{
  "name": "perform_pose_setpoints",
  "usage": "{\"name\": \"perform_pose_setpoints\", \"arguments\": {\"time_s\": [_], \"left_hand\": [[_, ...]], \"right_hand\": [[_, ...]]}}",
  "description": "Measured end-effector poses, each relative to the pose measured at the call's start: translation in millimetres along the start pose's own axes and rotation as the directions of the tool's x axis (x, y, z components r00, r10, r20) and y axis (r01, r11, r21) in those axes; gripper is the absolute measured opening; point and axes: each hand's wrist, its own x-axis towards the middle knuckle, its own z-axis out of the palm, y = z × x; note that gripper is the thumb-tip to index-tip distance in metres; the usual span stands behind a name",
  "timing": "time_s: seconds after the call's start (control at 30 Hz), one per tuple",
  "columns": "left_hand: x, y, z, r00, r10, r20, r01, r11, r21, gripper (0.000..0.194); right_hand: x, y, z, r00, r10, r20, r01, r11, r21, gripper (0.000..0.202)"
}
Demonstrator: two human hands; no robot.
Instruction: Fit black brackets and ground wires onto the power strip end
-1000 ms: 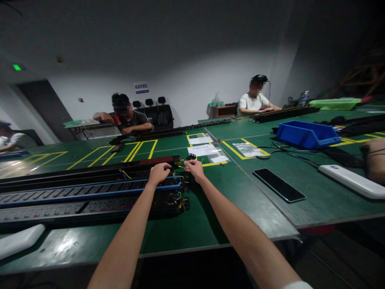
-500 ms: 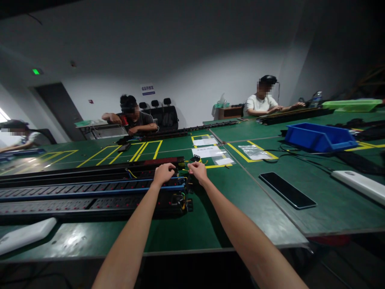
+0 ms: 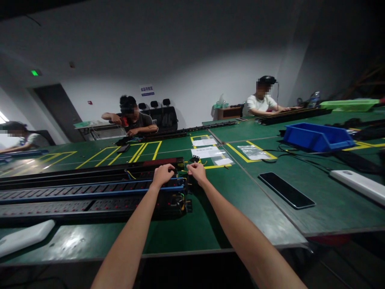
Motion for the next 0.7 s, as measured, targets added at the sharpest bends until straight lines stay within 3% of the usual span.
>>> {"name": "perform_pose_setpoints", "arguments": {"time_s": [0.7], "left_hand": [[-0.4, 1.4, -2.3, 1.000, -0.011, 0.018, 0.011, 1.000, 0.002, 0.028]], "right_hand": [[3.6, 6.6, 1.3, 1.000, -0.006, 0.016, 0.005, 1.000, 0.022, 0.019]]}}
